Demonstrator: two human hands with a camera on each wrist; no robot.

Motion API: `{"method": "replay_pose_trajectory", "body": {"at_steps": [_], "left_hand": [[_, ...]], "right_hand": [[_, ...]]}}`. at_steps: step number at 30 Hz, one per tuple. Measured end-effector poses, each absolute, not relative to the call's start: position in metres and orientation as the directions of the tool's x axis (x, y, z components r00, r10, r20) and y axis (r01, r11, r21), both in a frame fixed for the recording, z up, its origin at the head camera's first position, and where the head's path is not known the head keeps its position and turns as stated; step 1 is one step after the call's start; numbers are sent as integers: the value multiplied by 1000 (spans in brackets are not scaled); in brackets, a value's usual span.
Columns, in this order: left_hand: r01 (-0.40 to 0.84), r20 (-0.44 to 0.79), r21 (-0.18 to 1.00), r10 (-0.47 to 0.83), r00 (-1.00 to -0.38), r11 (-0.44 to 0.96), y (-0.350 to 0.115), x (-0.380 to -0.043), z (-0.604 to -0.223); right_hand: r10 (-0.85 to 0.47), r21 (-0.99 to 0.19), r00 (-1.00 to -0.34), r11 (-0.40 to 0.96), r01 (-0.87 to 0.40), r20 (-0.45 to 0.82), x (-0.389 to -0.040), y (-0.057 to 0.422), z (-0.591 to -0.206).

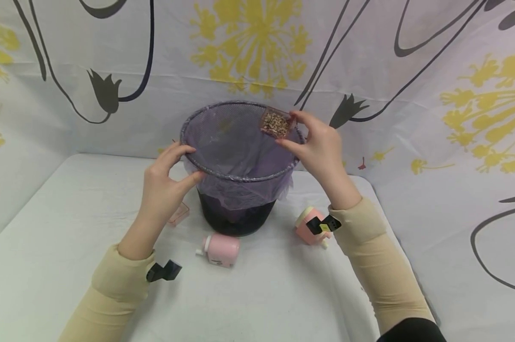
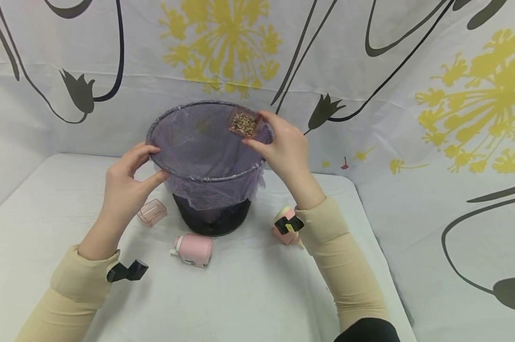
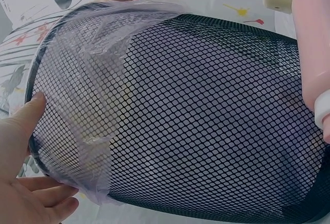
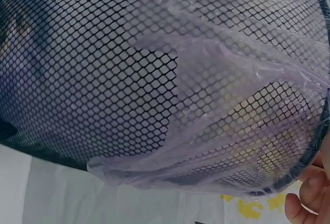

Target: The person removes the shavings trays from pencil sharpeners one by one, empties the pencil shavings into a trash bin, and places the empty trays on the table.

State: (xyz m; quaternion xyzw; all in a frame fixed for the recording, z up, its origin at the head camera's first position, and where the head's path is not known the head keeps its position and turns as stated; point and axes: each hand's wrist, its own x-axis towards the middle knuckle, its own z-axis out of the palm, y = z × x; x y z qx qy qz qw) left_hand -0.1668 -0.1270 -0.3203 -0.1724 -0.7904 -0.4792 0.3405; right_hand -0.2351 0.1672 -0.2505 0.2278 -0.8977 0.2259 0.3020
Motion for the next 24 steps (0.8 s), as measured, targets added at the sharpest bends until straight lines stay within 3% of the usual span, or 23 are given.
{"method": "replay_pose_trajectory", "body": {"at_steps": [15, 24], "left_hand": [[588, 694, 652, -65, -717, 479, -126, -167, -321], [583, 695, 648, -68, -716, 490, -127, -165, -319]], "right_hand": [[-277, -205, -685, 820, -534, 673, -231, 168, -252], [-298, -143, -624, 818, -556, 723, -229, 166, -253]]}}
